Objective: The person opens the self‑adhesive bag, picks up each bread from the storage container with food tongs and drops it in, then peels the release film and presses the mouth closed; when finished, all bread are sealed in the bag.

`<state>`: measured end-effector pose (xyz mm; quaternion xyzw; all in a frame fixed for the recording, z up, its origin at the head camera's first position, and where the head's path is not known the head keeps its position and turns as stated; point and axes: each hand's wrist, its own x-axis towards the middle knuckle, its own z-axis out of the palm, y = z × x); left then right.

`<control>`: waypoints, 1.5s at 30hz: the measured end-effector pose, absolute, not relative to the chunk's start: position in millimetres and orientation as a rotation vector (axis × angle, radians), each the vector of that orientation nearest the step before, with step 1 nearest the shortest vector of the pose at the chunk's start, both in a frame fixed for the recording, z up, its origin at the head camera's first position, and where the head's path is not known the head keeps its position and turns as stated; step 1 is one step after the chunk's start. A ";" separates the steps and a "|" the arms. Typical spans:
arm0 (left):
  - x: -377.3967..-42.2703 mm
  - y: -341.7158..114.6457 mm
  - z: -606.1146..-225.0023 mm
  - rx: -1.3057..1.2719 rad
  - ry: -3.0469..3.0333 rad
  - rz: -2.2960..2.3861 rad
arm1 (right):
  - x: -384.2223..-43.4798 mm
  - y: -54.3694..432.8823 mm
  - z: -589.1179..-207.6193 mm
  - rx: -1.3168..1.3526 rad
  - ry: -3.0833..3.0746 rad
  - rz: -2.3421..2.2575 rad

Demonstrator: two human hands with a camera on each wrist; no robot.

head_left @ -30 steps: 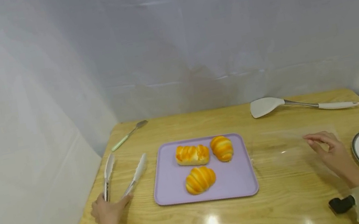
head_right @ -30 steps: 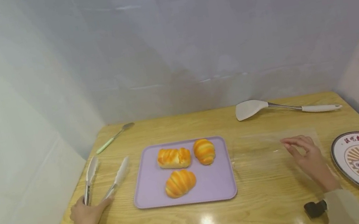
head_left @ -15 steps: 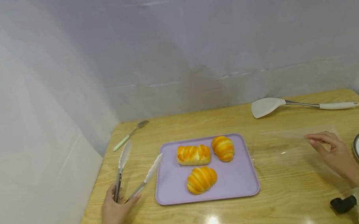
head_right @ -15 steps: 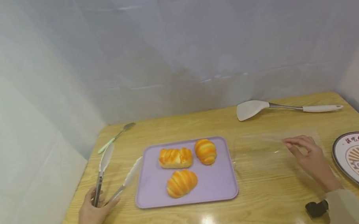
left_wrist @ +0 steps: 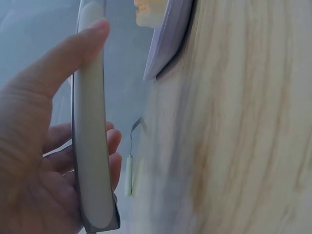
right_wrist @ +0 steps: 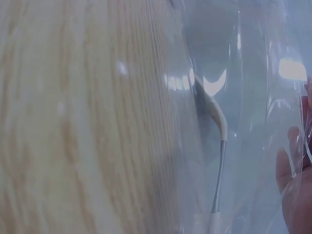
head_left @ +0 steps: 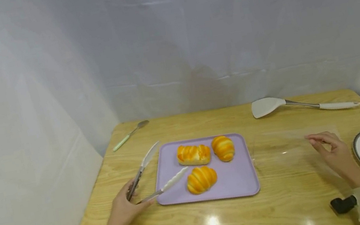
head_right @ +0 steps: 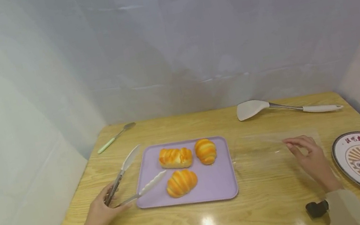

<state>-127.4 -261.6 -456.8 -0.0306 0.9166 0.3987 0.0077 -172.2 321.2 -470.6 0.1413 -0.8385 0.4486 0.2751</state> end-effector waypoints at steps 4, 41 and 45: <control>-124.8 -256.1 -451.0 -0.010 2.836 1.206 | -174.8 321.0 -470.6 0.401 -2.237 1.190; -123.0 -239.4 -454.1 0.308 2.666 1.155 | -174.8 322.9 -469.0 0.422 -2.278 1.165; -125.4 -235.4 -450.5 0.359 2.661 1.187 | -172.3 321.9 -466.0 0.397 -2.315 1.170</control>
